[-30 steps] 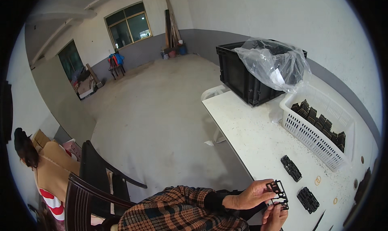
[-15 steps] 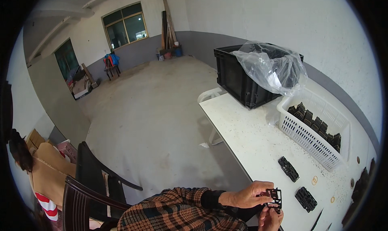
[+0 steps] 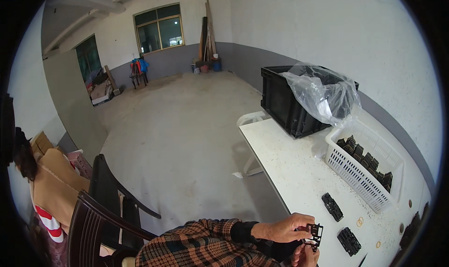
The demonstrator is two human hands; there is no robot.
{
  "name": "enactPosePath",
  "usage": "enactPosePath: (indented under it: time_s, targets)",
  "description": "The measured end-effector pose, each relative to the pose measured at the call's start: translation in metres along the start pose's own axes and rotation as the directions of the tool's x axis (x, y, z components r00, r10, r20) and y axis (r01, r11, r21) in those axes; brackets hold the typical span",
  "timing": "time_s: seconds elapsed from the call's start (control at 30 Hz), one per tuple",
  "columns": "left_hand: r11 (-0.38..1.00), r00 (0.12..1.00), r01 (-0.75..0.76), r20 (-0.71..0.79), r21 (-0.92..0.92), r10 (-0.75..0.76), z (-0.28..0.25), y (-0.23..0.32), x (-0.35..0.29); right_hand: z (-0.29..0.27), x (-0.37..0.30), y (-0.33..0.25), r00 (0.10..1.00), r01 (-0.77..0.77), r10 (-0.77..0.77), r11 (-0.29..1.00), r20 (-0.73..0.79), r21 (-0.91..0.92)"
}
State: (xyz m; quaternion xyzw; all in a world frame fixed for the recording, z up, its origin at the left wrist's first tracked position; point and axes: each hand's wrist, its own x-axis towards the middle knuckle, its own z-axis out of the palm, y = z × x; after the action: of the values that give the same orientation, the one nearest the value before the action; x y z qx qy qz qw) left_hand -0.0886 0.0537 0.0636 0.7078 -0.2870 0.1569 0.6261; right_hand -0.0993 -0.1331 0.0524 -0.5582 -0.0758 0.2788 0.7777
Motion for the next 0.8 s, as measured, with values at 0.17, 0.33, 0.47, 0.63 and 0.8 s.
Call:
enactPosePath:
  time_s: [0.17,0.33,0.47,0.63,0.8]
  targets:
    - [0.998,1.000,0.012,0.001,-0.065,-0.012,0.003,0.009,-0.001,-0.002,-0.003,-0.001,0.998,0.013,-0.013,1.000,0.062,-0.002]
    - [0.982,0.993,0.117,0.047,-0.147,-0.111,0.004,0.012,-0.003,0.003,-0.010,0.000,0.998,0.056,-0.055,0.998,0.021,-0.025]
    - [0.979,0.989,0.144,0.053,-0.143,-0.137,0.005,0.015,0.000,0.004,-0.013,0.000,0.997,0.078,-0.078,0.997,0.007,0.003]
    - [0.964,0.986,0.166,0.054,-0.206,-0.158,0.009,0.014,0.003,0.002,-0.011,0.002,0.994,0.112,-0.112,0.994,-0.015,0.008]
    - [0.961,0.984,0.172,0.079,-0.217,-0.159,0.011,0.010,0.006,-0.006,-0.008,0.009,0.990,0.143,-0.143,0.988,-0.009,0.061]
